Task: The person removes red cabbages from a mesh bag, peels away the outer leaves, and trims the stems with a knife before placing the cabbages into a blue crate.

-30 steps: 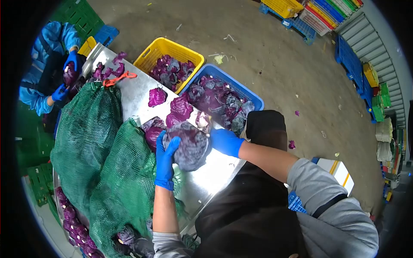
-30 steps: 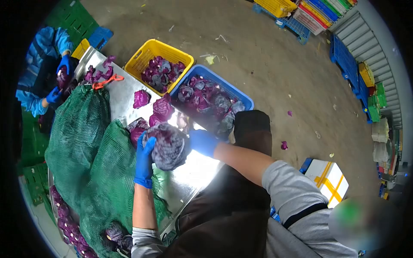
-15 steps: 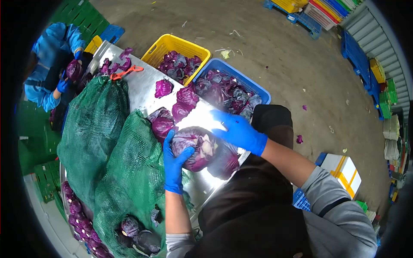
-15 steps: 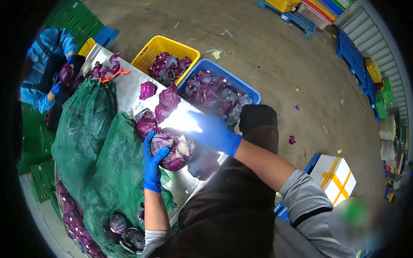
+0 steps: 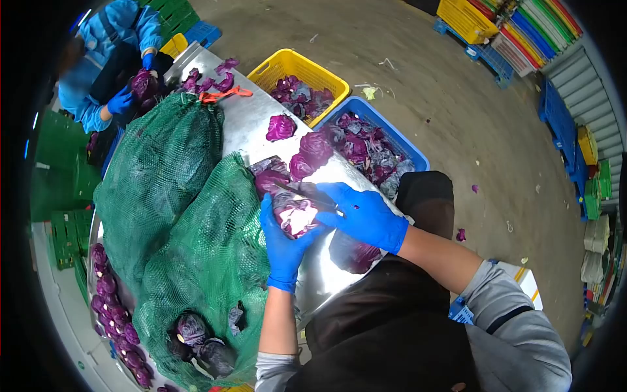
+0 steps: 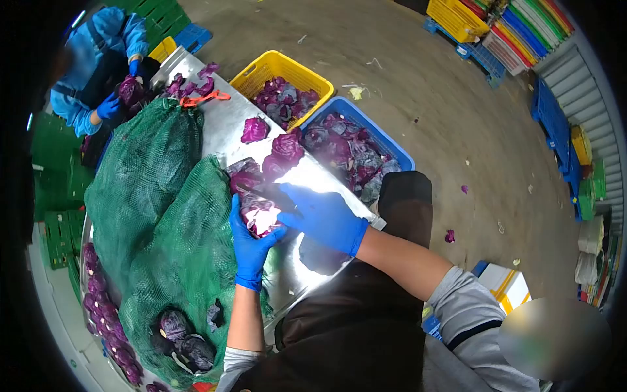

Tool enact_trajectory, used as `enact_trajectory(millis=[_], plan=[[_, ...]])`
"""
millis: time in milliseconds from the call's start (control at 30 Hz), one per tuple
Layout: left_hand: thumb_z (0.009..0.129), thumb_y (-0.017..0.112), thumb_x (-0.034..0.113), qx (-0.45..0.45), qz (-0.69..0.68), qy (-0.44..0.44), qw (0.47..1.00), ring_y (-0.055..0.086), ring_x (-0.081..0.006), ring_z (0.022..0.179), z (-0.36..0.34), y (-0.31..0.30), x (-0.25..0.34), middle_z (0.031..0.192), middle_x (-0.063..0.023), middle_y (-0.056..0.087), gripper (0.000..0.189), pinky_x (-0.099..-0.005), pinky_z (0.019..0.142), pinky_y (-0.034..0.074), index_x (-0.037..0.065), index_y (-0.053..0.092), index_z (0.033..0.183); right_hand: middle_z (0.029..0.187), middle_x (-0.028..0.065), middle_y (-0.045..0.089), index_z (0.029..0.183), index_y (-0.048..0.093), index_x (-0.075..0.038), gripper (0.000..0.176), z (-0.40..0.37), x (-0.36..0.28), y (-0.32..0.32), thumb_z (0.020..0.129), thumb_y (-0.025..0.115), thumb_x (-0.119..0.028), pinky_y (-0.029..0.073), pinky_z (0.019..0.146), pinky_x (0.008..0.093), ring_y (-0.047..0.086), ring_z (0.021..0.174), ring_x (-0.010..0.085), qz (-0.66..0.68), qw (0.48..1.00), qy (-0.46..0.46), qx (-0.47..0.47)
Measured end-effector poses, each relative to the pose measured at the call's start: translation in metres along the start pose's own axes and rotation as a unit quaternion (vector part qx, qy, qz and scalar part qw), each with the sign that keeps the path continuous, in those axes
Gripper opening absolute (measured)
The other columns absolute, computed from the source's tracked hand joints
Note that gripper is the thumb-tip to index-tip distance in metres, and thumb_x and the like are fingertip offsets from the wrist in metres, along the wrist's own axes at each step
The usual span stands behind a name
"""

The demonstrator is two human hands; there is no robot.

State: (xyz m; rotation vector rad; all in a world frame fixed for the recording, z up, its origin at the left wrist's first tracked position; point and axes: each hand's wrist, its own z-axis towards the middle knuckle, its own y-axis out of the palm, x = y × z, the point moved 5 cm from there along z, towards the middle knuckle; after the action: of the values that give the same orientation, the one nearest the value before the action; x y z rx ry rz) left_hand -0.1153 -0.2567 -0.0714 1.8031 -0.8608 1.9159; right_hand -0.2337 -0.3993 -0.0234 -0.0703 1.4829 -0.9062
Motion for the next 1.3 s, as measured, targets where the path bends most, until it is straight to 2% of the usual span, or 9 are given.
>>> enact_trajectory(millis=[100,133,400,633,833,900,967,1033,1300], plan=[[0.051,0.092,0.024,-0.075,0.080,0.028,0.994,0.044,-0.0258,0.121,0.012,0.007,0.009,0.131,-0.0171,0.040,0.116,-0.0358,0.103,0.039,-0.003,0.024,0.140,0.113,0.0148,0.061,0.124,0.056,-0.013,0.044,0.016,0.005,0.023,0.088,0.060,-0.038,0.053,0.074,0.0383,0.065,0.088,0.0288,-0.099,0.994,0.004,-0.045],[0.047,0.093,0.026,-0.094,0.090,0.052,0.990,0.044,-0.0248,0.121,0.014,0.007,0.001,0.130,-0.0172,0.041,0.119,-0.0346,0.103,0.039,-0.003,0.024,0.140,0.117,0.0130,0.060,0.127,0.055,-0.014,0.042,0.018,0.005,0.028,0.091,0.054,-0.036,0.053,0.076,0.0387,0.065,0.092,0.0283,-0.241,0.942,-0.231,-0.039],[0.049,0.093,0.029,-0.128,-0.038,-0.070,0.989,0.045,-0.0252,0.122,0.032,-0.004,-0.005,0.135,-0.0193,0.039,0.124,-0.0357,0.104,0.039,-0.005,0.018,0.142,0.113,0.0001,0.058,0.119,0.054,-0.023,0.036,0.058,0.035,0.046,0.083,0.058,-0.024,0.054,0.062,0.0368,0.064,0.079,0.0213,-0.250,0.942,-0.221,-0.049],[0.048,0.090,0.035,-0.223,0.173,0.109,0.953,0.031,-0.0341,0.135,0.013,-0.002,0.019,0.145,-0.0192,0.032,0.117,-0.0400,0.113,0.024,0.005,0.028,0.144,0.078,0.0124,0.065,0.091,0.065,-0.012,0.016,0.055,0.105,-0.003,0.082,0.059,-0.024,0.052,0.064,0.0409,0.064,0.073,0.0313,-0.243,0.968,-0.055,-0.035],[0.049,0.088,0.036,-0.267,0.138,0.082,0.950,0.021,-0.0354,0.140,0.019,-0.003,0.019,0.148,-0.0218,0.026,0.119,-0.0420,0.114,0.021,0.006,0.025,0.145,0.098,0.0194,0.066,0.129,0.050,-0.010,0.057,0.029,0.079,-0.039,0.082,0.064,-0.039,0.051,0.075,0.0434,0.065,0.088,0.0350,-0.128,0.983,0.127,-0.019],[0.049,0.088,0.037,-0.260,0.163,0.115,0.945,0.015,-0.0360,0.142,0.025,-0.001,0.031,0.151,-0.0230,0.018,0.122,-0.0436,0.114,0.019,0.006,0.022,0.146,0.120,0.0204,0.059,0.142,0.036,-0.009,0.070,0.028,0.030,-0.008,0.086,0.060,-0.043,0.046,0.090,0.0406,0.060,0.105,0.0323,-0.064,0.994,-0.093,-0.002],[0.049,0.087,0.036,-0.233,0.172,0.123,0.949,0.011,-0.0377,0.142,0.015,-0.003,0.024,0.152,-0.0250,0.012,0.123,-0.0448,0.114,0.018,0.005,0.019,0.147,0.129,0.0204,0.053,0.139,0.041,-0.008,0.064,0.021,0.042,0.022,0.088,0.057,-0.043,0.042,0.096,0.0398,0.056,0.111,0.0339,-0.047,0.990,-0.050,-0.123],[0.050,0.087,0.039,-0.074,0.174,0.030,0.981,0.011,-0.0398,0.142,0.000,-0.009,0.010,0.151,-0.0275,0.010,0.124,-0.0452,0.114,0.017,0.003,0.018,0.147,0.127,0.0210,0.054,0.141,0.037,-0.008,0.065,0.019,0.020,0.014,0.090,0.055,-0.043,0.048,0.088,0.0400,0.060,0.103,0.0336,-0.060,0.989,0.013,-0.131],[0.055,0.084,0.051,-0.029,0.225,-0.019,0.974,0.027,-0.0442,0.135,0.013,0.017,0.007,0.144,-0.0334,0.023,0.128,-0.0430,0.110,0.028,-0.008,0.014,0.143,0.137,0.0273,0.041,0.142,0.033,-0.007,0.063,0.018,0.007,0.032,0.092,0.052,-0.040,0.052,0.072,0.0438,0.064,0.086,0.0367,-0.278,0.934,0.105,-0.201]])
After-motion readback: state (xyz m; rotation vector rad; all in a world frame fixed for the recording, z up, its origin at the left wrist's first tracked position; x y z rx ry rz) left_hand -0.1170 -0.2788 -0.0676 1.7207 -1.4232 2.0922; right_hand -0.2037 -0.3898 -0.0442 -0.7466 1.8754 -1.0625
